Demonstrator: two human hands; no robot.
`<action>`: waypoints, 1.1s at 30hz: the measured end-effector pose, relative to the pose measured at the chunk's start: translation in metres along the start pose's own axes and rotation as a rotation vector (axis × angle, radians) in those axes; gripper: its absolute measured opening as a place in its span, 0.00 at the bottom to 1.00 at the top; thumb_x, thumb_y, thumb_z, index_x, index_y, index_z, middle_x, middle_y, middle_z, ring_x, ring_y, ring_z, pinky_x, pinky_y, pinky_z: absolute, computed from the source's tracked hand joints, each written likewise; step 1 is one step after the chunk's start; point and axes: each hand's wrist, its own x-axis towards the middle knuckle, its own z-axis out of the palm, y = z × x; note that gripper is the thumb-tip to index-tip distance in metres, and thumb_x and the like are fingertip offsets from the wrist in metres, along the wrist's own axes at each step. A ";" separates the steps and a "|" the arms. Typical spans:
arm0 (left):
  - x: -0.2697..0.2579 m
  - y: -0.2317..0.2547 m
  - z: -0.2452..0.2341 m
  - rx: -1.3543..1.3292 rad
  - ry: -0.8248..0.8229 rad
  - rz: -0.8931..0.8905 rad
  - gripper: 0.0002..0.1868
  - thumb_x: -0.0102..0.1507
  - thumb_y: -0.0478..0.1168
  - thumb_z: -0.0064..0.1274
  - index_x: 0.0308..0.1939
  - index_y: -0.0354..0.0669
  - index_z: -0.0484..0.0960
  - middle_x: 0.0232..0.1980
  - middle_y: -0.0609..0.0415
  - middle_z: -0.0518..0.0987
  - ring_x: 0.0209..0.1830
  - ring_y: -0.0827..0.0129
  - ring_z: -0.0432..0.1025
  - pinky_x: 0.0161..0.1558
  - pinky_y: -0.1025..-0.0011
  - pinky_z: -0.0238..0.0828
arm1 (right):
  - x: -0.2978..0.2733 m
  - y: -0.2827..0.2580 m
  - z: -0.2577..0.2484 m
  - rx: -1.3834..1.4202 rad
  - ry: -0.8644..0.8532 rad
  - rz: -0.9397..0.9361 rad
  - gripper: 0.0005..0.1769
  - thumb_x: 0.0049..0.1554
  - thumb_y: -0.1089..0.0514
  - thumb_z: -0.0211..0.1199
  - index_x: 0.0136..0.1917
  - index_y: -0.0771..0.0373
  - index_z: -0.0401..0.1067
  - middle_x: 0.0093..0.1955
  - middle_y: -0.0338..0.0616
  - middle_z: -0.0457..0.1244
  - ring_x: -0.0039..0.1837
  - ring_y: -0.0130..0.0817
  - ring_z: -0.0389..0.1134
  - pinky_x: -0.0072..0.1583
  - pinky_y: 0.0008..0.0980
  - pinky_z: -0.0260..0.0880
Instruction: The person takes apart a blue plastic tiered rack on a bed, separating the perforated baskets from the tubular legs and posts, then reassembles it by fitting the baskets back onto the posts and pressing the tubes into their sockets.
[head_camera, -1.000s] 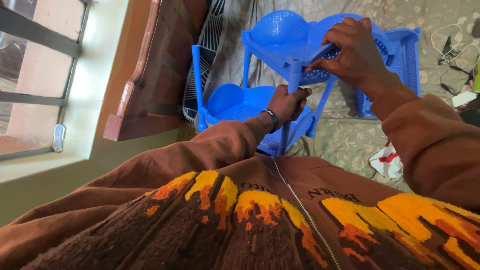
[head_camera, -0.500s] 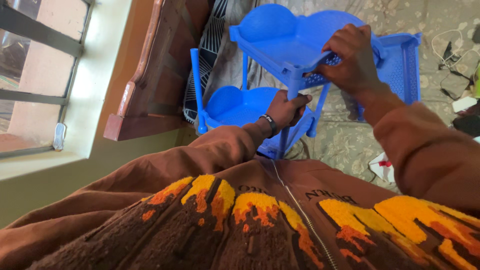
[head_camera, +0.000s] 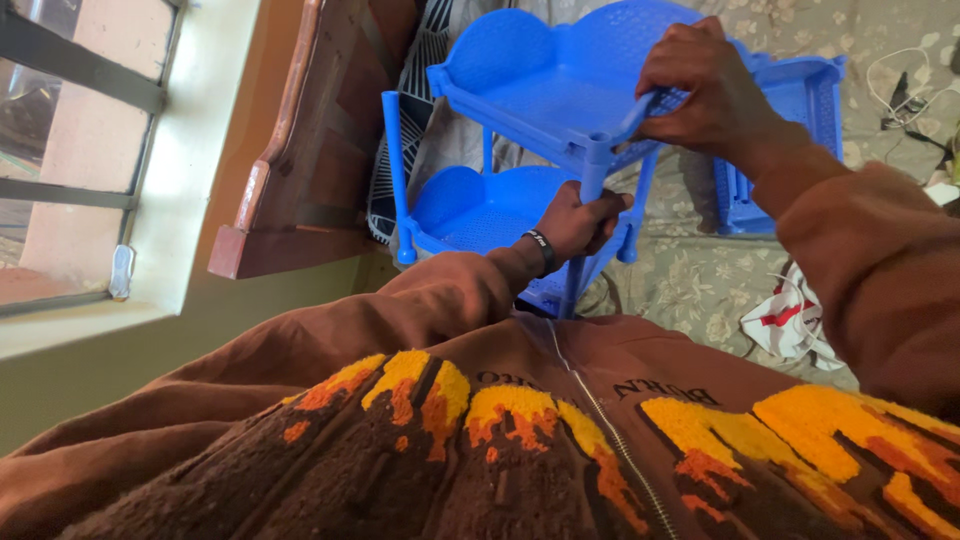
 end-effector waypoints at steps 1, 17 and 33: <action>0.000 0.000 -0.003 -0.023 0.002 -0.006 0.23 0.65 0.45 0.55 0.17 0.39 0.71 0.14 0.55 0.66 0.09 0.72 0.57 0.15 0.68 0.48 | 0.001 -0.001 0.001 -0.004 0.011 -0.014 0.20 0.50 0.48 0.82 0.42 0.56 0.72 0.45 0.35 0.63 0.55 0.37 0.64 0.61 0.40 0.56; 0.003 0.003 -0.005 0.014 0.058 0.017 0.23 0.64 0.45 0.55 0.17 0.38 0.72 0.14 0.55 0.68 0.10 0.72 0.60 0.16 0.69 0.52 | -0.020 -0.057 0.015 0.030 0.106 0.685 0.57 0.50 0.38 0.83 0.78 0.69 0.60 0.80 0.78 0.38 0.79 0.76 0.47 0.75 0.55 0.58; 0.017 0.001 0.003 -0.027 -0.065 -0.033 0.13 0.61 0.41 0.52 0.22 0.43 0.71 0.18 0.56 0.69 0.12 0.72 0.61 0.15 0.70 0.53 | -0.008 -0.078 0.047 0.204 0.295 0.631 0.25 0.51 0.49 0.85 0.40 0.66 0.72 0.86 0.78 0.33 0.67 0.51 0.72 0.54 0.36 0.73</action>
